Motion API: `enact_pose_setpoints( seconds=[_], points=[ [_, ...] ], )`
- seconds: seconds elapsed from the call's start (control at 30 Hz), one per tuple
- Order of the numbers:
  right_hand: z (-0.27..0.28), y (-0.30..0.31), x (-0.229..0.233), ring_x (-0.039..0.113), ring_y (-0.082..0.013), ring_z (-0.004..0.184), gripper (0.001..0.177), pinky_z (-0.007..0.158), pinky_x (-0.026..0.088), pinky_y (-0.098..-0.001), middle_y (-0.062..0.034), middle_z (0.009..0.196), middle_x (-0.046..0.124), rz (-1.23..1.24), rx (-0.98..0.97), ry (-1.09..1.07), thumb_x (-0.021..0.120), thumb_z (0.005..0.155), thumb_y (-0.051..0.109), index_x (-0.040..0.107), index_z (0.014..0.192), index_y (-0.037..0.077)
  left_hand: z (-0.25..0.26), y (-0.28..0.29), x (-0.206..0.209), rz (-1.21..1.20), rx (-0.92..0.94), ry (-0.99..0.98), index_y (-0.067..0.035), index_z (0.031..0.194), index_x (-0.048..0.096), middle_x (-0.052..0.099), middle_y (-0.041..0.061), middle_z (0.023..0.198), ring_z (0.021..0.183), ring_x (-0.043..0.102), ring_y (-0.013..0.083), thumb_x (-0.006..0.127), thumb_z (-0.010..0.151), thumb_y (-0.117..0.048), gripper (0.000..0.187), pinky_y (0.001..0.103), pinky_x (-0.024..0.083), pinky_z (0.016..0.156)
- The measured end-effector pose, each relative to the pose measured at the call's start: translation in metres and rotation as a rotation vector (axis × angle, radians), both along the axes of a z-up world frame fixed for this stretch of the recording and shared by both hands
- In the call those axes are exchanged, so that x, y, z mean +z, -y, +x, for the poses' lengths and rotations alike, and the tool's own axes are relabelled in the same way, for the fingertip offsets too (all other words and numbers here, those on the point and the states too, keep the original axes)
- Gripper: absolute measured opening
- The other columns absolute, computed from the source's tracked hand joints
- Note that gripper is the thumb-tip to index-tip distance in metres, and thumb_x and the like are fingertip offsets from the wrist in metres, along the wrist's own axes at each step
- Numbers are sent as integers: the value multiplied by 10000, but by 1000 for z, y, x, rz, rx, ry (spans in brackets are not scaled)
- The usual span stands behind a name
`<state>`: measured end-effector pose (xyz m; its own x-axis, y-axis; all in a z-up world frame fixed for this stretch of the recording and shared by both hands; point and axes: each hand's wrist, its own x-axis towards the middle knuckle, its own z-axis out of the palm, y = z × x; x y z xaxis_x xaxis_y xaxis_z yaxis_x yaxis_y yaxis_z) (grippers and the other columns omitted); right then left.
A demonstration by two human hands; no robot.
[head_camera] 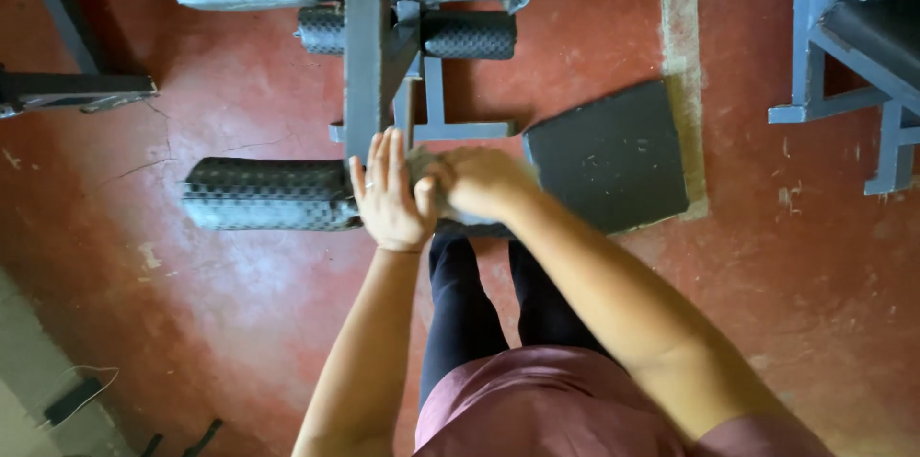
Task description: Clean and wipe down various gym machines and benches with a cloth.
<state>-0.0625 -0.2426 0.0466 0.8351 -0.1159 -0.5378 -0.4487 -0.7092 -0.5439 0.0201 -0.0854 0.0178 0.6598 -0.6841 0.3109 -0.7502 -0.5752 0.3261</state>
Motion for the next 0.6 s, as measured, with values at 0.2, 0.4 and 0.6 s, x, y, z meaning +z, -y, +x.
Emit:
enact_pose_setpoints(
  seconds=[0.2,0.4,0.6],
  points=[
    [-38,-21,-15,714,-309,949,631,812,557,-463,-108,1054,697,-344,0,425,424,1006,611,607,1315,92,6,-7,-2,-92,-42,162,-142,1396,657,670,54,1341,1295,617,261,292,1047,-576,666,489,310,1191],
    [-47,-39,1,548,-447,1246,715,1011,430,-595,-229,1294,602,-431,-73,499,697,865,469,566,1412,29,6,-4,6,-137,-84,155,-201,1110,794,756,-20,1065,1094,695,226,406,1061,-426,451,426,433,1089],
    [-35,-40,-24,634,-358,1131,595,942,467,-499,-168,1213,648,-385,-74,610,562,946,483,577,1376,72,5,-4,1,-166,-75,185,-210,1008,789,754,-56,1024,1062,698,203,387,1067,-370,436,424,442,1065]
  ],
)
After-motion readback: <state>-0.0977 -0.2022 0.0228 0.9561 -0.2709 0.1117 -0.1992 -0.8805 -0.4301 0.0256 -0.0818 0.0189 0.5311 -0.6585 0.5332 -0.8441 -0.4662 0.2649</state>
